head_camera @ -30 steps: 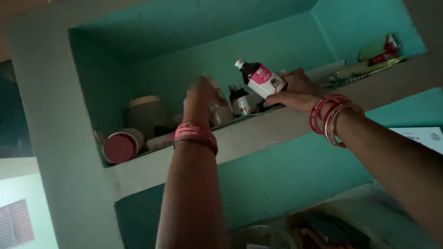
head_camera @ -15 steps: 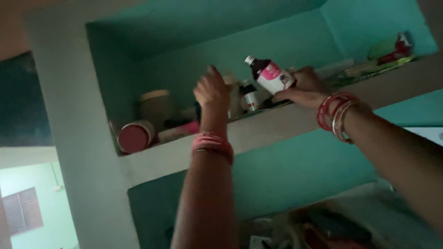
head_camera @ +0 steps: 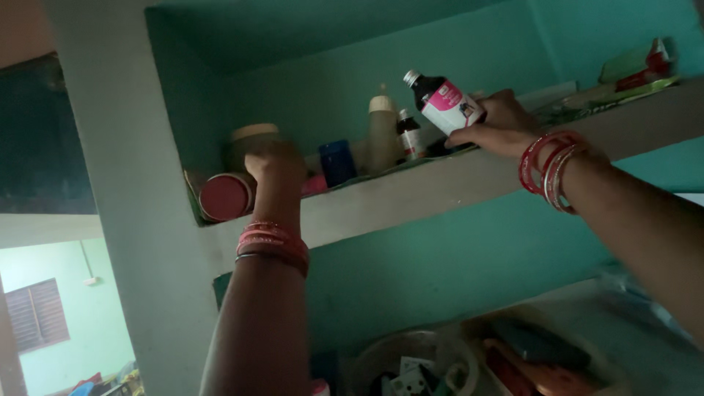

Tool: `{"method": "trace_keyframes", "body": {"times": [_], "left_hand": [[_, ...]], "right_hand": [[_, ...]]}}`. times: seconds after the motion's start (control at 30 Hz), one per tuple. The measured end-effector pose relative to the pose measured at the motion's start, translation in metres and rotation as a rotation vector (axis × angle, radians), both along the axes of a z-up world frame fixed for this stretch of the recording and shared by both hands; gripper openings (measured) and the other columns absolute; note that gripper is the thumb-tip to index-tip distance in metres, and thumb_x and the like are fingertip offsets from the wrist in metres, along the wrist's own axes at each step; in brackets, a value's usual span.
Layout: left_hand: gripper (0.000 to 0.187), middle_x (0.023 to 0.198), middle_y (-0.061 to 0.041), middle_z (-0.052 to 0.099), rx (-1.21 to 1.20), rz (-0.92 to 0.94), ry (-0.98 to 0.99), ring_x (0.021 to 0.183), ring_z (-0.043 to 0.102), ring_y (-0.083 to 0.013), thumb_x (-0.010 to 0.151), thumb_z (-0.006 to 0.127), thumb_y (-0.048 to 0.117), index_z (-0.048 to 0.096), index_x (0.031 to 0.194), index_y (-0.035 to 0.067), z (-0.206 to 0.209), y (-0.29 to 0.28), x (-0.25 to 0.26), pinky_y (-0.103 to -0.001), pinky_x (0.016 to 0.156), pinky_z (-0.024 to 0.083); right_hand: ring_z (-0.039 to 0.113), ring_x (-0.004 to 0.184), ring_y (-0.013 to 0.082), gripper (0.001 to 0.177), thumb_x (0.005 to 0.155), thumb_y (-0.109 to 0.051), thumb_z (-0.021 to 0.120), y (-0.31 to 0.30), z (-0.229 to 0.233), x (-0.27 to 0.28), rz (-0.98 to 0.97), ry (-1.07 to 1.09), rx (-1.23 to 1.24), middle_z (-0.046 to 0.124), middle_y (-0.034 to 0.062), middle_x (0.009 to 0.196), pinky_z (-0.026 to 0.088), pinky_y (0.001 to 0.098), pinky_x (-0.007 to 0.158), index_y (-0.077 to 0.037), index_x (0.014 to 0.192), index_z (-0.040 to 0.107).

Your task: The person organizes various household items on a wooden table and a wall shelf. They place a small blue object into a basket, move a plastic bag, and arrange a plastic container with small items. They also place bottles and small packets onto a wall shelf.

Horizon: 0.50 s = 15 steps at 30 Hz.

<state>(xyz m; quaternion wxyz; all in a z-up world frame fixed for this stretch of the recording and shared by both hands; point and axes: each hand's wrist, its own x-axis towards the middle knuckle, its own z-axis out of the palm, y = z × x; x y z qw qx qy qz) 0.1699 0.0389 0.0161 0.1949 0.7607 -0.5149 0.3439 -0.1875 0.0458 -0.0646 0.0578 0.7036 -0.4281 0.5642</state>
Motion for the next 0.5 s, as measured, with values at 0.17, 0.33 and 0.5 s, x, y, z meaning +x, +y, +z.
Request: {"method": "trace_keyframes", "body": {"times": [0.17,0.33,0.5], "left_hand": [[0.037,0.131,-0.018,0.065,-0.159,-0.099,0.017,0.112,0.068,-0.0284,0.101,0.064,0.029,0.064,0.132,0.007,0.011,-0.002,-0.004,-0.04,0.088,0.059],[0.035,0.127,-0.022,0.065,-0.317,-0.24,0.071,0.106,0.07,-0.0313,0.098,0.067,0.021,0.063,0.129,0.004,0.035,-0.029,-0.011,-0.037,0.081,0.062],[0.027,0.124,-0.024,0.07,-0.394,-0.351,0.183,0.097,0.076,-0.0283,0.114,0.053,0.019,0.065,0.131,0.002,0.053,-0.062,-0.011,-0.034,0.075,0.065]], "right_hand": [[0.073,0.092,0.029,0.059,0.064,-0.041,0.088,-0.003,0.006,0.003,-0.078,-0.005,0.003,0.077,0.014,0.1,0.055,0.0428,0.091,-0.008,0.111,0.074],[0.073,0.09,0.0305,0.056,0.066,-0.043,0.085,-0.002,0.002,0.001,-0.097,0.01,0.02,0.077,0.0158,0.098,0.056,0.0445,0.087,-0.008,0.109,0.075],[0.072,0.092,0.0299,0.057,0.066,-0.044,0.085,-0.002,0.003,0.001,-0.049,0.046,-0.058,0.076,0.014,0.101,0.055,0.0432,0.091,-0.006,0.108,0.076]]}}
